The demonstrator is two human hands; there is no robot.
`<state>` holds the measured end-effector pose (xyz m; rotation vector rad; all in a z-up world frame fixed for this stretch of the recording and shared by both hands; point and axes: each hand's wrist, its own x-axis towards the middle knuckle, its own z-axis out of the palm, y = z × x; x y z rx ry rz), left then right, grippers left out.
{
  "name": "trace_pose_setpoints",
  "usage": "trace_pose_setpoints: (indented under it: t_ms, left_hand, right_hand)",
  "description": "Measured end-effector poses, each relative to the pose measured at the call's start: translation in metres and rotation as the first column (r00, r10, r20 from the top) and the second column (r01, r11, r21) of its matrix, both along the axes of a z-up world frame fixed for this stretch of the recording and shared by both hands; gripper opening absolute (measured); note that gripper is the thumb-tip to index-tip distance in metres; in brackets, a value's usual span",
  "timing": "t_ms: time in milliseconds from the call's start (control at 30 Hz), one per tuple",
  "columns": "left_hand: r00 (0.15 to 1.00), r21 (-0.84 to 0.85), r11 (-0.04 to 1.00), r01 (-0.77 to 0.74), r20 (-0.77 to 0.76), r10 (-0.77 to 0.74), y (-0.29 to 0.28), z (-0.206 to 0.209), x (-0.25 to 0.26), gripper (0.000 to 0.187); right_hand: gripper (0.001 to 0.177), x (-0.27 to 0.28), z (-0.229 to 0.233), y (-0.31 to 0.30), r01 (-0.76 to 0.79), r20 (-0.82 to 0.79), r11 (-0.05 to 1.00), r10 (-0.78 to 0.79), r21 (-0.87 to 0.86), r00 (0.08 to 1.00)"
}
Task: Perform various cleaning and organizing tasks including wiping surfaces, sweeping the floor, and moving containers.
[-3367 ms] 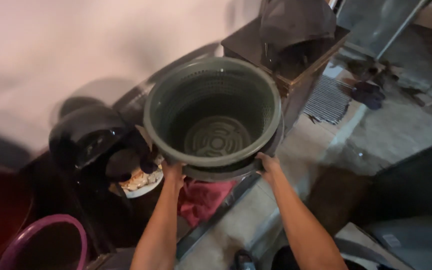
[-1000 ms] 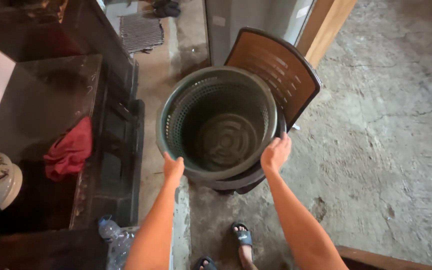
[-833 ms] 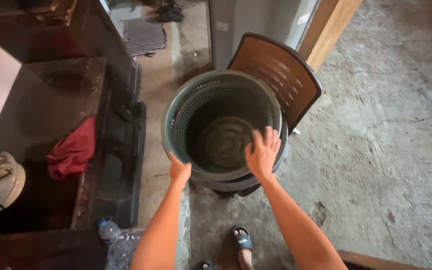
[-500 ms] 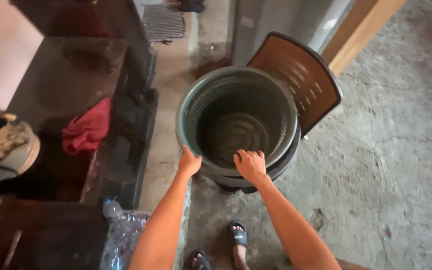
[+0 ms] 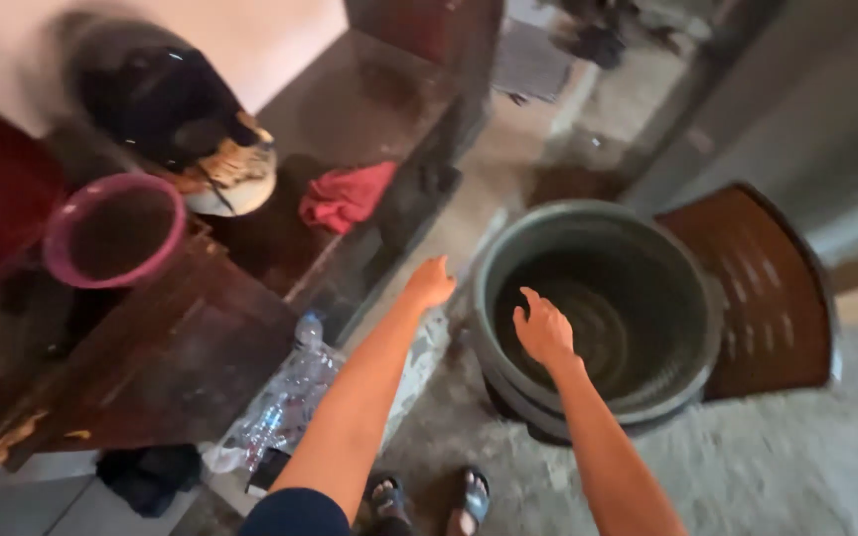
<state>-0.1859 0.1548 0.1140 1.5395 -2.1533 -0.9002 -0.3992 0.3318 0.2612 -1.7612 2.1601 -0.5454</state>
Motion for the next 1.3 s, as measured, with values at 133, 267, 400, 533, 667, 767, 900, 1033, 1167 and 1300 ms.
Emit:
trace_pose_setpoints:
  t_ms: [133,267,400,533,667,767,900,1033,1167,1300]
  left_hand:
    - [0.990,-0.094,0.995,-0.037,0.133,0.049,-0.033,0.044,0.047,0.062]
    - [0.979,-0.049,0.982,-0.184,0.077,0.187,-0.049,0.113,0.104,0.062]
    - [0.946,-0.096,0.961,-0.261,0.175,0.274,-0.094,0.096,0.161,0.055]
    - [0.926,-0.280,0.917,-0.285,0.165,0.338,-0.137,0.043,0.200,0.061]
    - [0.897,-0.106,0.925,-0.365,0.224,0.380,-0.173,0.001,0.233,0.060]
    - [0.882,-0.061,0.908,-0.414,0.221,0.417,-0.192,-0.045,0.249,0.060]
    - [0.867,-0.068,0.884,-0.463,0.172,0.467,-0.202,-0.068,0.254,0.056]
    - [0.881,-0.198,0.896,-0.396,0.191,0.432,-0.226,-0.094,0.254,0.059]
    - [0.865,-0.393,0.845,-0.363,0.194,0.462,-0.252,-0.117,0.245,0.064]
    - [0.824,-0.413,0.821,-0.394,0.238,0.514,-0.268,-0.124,0.243,0.061]
  right_hand:
    - [0.049,0.037,0.007,-0.073,-0.109,0.068,0.994,0.109,0.009,0.992]
    - [0.050,0.094,-0.007,-0.160,-0.364,0.040,0.919,0.374,-0.154,0.927]
    - [0.053,0.163,-0.046,-0.245,-0.497,-0.050,0.854,0.496,-0.152,0.867]
    - [0.051,0.215,-0.114,-0.320,-0.557,-0.006,0.813,0.565,-0.171,0.825]
    - [0.053,0.257,-0.174,-0.377,-0.651,-0.122,0.752,0.640,-0.105,0.759]
    - [0.064,0.273,-0.212,-0.406,-0.675,-0.251,0.737,0.645,-0.047,0.722]
    - [0.070,0.281,-0.236,-0.426,-0.668,-0.323,0.738,0.658,0.096,0.680]
    - [0.071,0.272,-0.249,-0.459,-0.720,-0.358,0.694,0.667,-0.021,0.653]
    - [0.070,0.245,-0.250,-0.521,-0.704,-0.350,0.707,0.678,0.071,0.647]
    - [0.067,0.209,-0.255,-0.595,-0.566,-0.259,0.819,0.568,0.092,0.781]
